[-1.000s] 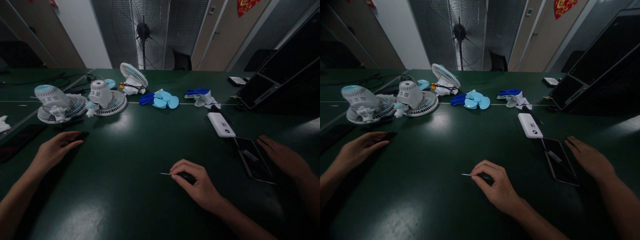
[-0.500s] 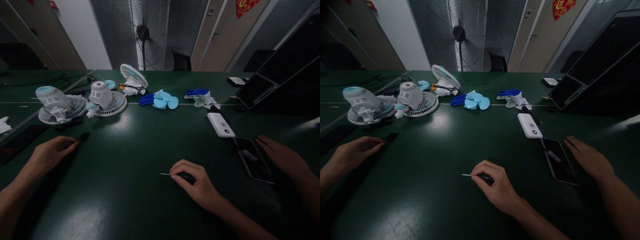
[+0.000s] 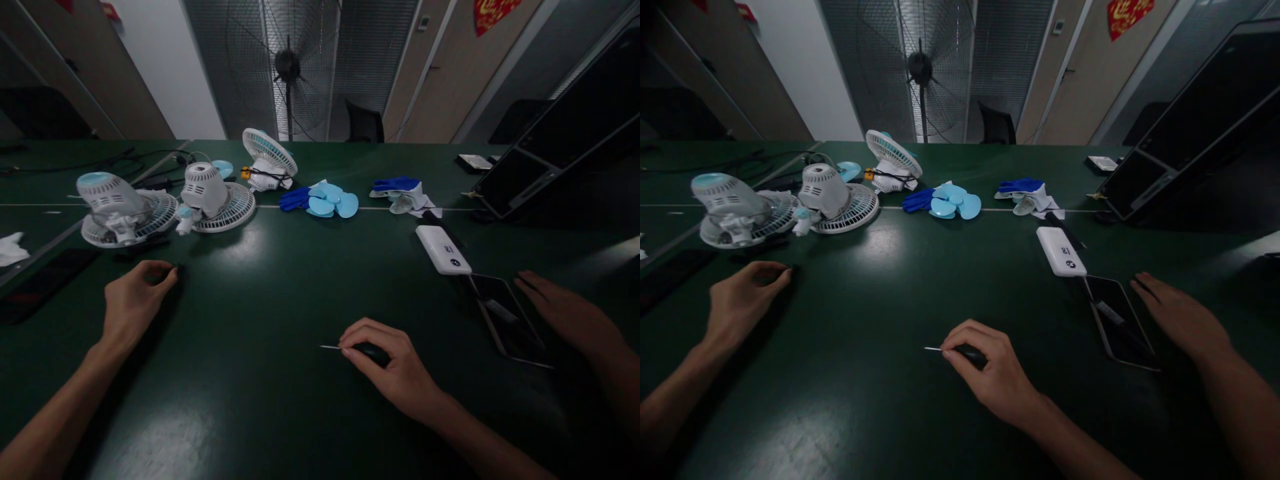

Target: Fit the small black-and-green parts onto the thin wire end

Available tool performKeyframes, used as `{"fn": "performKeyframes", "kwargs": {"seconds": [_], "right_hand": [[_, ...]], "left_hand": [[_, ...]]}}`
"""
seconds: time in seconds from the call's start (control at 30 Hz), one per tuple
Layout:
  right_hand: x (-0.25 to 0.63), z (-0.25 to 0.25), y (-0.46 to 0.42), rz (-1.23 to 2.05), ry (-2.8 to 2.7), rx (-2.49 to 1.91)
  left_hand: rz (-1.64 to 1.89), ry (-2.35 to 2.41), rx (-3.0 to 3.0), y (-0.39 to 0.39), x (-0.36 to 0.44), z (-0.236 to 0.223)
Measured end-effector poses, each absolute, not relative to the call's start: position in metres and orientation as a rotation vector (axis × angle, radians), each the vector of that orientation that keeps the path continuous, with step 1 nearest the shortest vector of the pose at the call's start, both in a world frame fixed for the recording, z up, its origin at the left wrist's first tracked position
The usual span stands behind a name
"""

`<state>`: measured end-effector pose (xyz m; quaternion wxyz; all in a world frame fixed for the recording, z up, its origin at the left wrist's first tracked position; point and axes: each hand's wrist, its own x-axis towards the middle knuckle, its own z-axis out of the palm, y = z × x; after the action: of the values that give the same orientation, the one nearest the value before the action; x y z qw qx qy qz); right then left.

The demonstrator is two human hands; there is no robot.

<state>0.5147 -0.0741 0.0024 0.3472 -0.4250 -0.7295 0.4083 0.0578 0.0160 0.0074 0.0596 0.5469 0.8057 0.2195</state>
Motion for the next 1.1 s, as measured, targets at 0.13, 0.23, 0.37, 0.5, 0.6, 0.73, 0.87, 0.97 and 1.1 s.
{"fn": "performKeyframes", "kwargs": {"seconds": [0.13,0.23,0.37,0.5,0.6,0.73,0.87,0.97,1.1], "right_hand": [[0.514,0.003,-0.074,1.065,-1.898,-1.103],[0.514,0.003,-0.075,1.055,-1.905,-1.104],[0.516,0.002,-0.076,1.042,-1.911,-1.099],[0.516,0.001,-0.076,1.036,-1.917,-1.084],[0.516,0.002,-0.075,1.039,-1.922,-1.082],[0.516,0.002,-0.075,1.044,-1.925,-1.095],[0.516,0.002,-0.076,1.044,-1.925,-1.098],[0.515,0.003,-0.077,1.046,-1.920,-1.107],[0.515,0.005,-0.078,1.056,-1.912,-1.107]], "left_hand": [[0.653,2.491,1.700,0.015,0.054,0.006],[0.594,2.529,1.730,0.014,0.050,0.006],[0.536,2.562,1.761,0.012,0.051,0.007],[0.559,2.567,1.756,0.011,0.054,0.007],[0.588,2.548,1.732,0.011,0.055,0.007],[0.660,2.474,1.673,0.009,0.054,0.009],[0.757,2.456,1.545,0.009,0.054,0.014],[0.809,2.438,1.436,0.013,0.053,0.014],[0.860,2.376,1.347,0.019,0.047,0.010]]}}
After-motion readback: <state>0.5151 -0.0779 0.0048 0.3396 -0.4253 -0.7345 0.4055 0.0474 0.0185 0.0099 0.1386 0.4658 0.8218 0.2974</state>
